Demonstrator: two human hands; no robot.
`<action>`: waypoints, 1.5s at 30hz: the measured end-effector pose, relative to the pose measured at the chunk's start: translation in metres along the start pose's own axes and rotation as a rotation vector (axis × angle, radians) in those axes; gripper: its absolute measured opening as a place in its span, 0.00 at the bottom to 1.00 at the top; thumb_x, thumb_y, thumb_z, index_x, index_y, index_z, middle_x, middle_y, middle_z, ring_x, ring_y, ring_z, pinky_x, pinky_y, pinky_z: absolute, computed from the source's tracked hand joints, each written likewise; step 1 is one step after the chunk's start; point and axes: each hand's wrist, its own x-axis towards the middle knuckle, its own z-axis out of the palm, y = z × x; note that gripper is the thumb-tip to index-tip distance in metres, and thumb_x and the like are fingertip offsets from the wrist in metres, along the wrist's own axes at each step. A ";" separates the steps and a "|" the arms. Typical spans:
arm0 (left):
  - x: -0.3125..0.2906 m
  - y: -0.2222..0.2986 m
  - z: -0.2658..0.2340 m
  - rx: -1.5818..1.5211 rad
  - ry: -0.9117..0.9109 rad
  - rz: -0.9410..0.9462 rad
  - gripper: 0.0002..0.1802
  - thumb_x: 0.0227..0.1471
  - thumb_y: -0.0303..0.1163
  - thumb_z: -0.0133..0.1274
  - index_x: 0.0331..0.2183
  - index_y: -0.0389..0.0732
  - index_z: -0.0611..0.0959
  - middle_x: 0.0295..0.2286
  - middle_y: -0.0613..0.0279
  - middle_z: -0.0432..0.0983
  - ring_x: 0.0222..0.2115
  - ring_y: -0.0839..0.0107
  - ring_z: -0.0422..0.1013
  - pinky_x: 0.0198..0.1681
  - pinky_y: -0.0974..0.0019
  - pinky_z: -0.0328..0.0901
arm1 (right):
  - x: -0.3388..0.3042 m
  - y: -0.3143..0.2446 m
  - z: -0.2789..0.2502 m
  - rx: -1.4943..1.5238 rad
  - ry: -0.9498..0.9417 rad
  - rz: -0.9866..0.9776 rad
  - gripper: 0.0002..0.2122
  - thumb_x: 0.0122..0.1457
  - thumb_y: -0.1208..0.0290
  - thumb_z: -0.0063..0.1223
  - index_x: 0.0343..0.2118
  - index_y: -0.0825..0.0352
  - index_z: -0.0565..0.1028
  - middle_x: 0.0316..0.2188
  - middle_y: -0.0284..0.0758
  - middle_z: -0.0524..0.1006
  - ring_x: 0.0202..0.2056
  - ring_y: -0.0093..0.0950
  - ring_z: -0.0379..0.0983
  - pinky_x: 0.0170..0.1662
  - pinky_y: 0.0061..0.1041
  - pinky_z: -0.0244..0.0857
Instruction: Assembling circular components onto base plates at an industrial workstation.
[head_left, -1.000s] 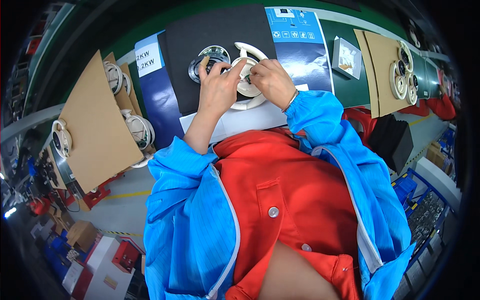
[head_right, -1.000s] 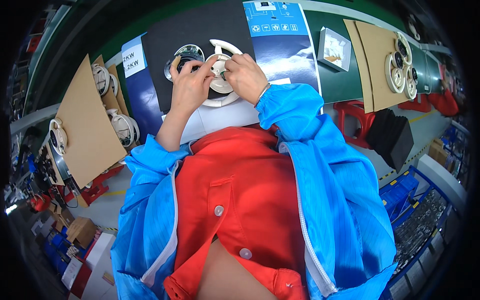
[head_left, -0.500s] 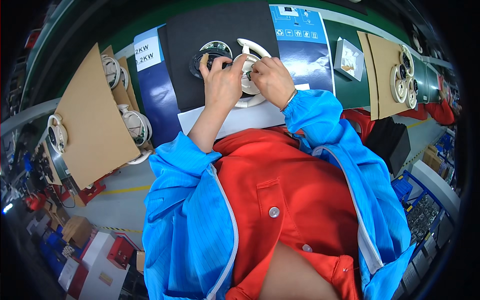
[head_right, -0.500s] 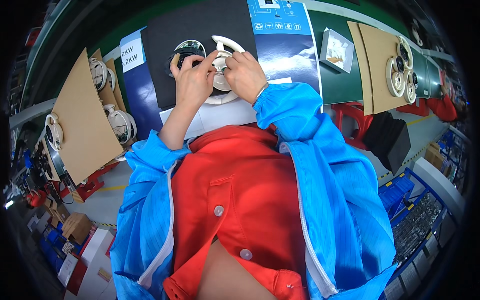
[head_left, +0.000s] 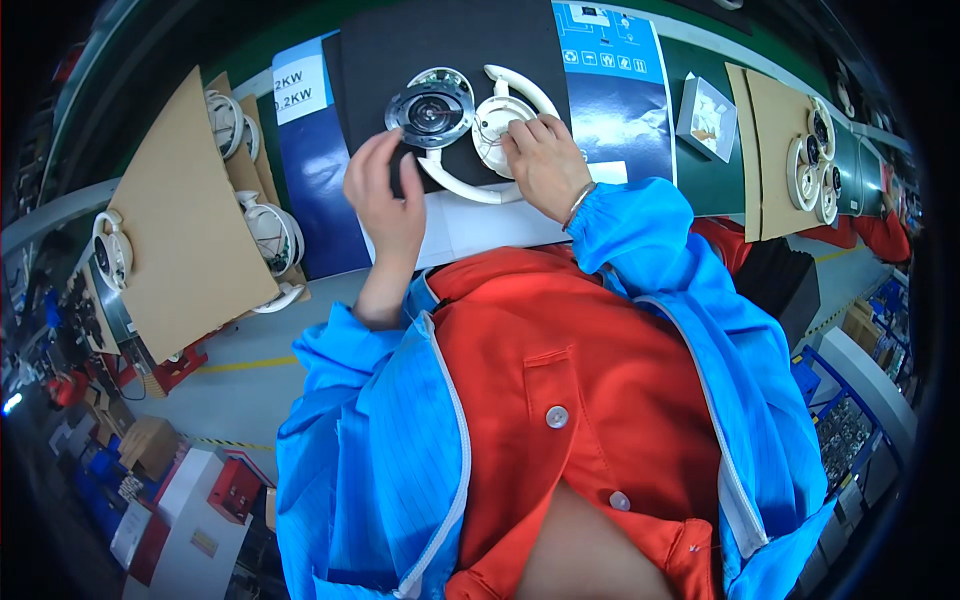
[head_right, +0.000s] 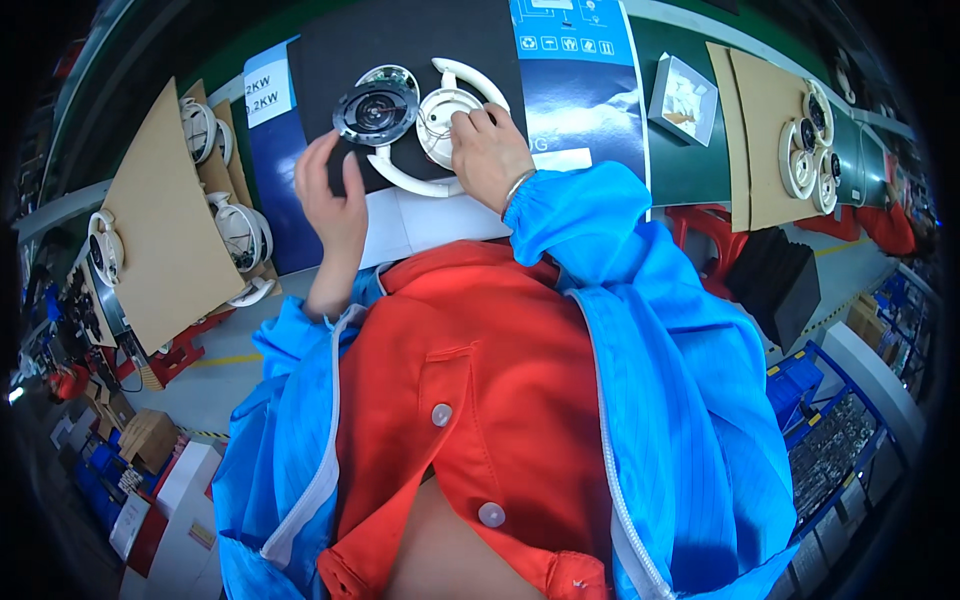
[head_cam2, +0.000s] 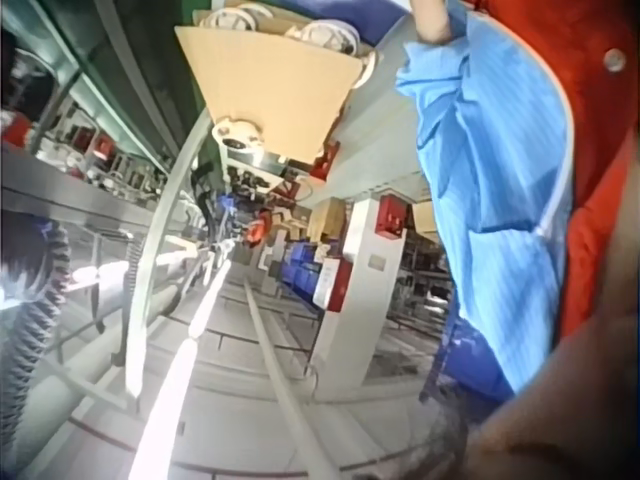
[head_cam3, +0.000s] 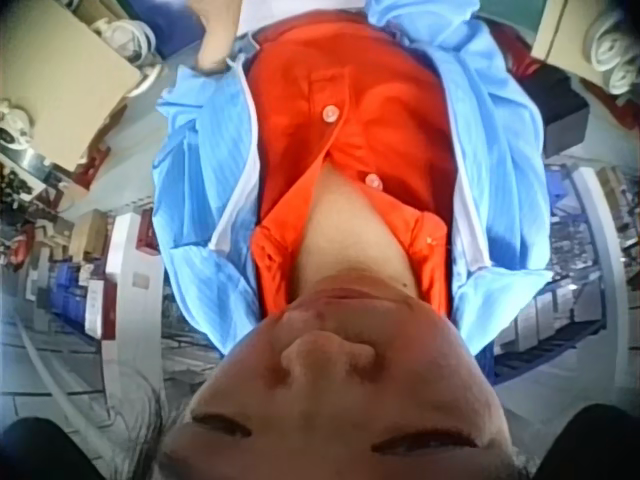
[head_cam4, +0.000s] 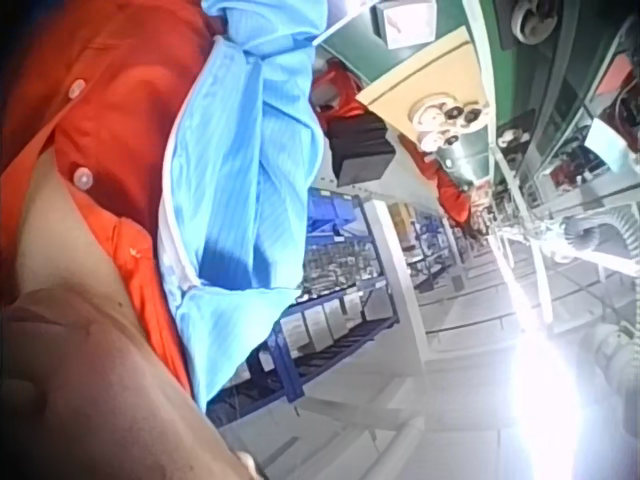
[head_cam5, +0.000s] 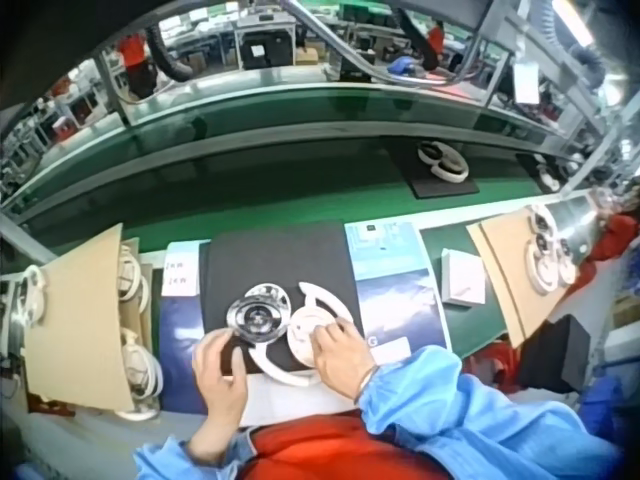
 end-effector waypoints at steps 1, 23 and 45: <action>-0.009 -0.004 -0.004 -0.041 0.045 -0.099 0.16 0.41 0.24 0.50 0.38 0.40 0.73 0.36 0.58 0.67 0.40 0.62 0.62 0.46 0.58 0.52 | 0.000 -0.002 0.001 -0.002 0.010 -0.003 0.10 0.46 0.75 0.42 0.31 0.70 0.72 0.30 0.36 0.67 0.37 0.29 0.63 0.46 0.29 0.54; -0.036 -0.081 -0.014 -0.472 -0.059 -0.935 0.21 0.39 0.23 0.54 0.40 0.32 0.71 0.34 0.57 0.72 0.33 0.72 0.68 0.36 0.72 0.62 | -0.056 0.024 0.047 0.947 0.231 1.002 0.22 0.45 0.54 0.54 0.34 0.72 0.72 0.25 0.41 0.72 0.27 0.29 0.69 0.32 0.24 0.63; -0.001 -0.019 -0.037 -1.146 -0.207 -1.019 0.25 0.49 0.27 0.45 0.50 0.41 0.60 0.37 0.59 0.68 0.32 0.70 0.67 0.31 0.74 0.64 | -0.055 0.077 -0.010 2.262 0.126 0.825 0.21 0.53 0.71 0.46 0.50 0.65 0.58 0.37 0.35 0.70 0.31 0.26 0.71 0.33 0.24 0.70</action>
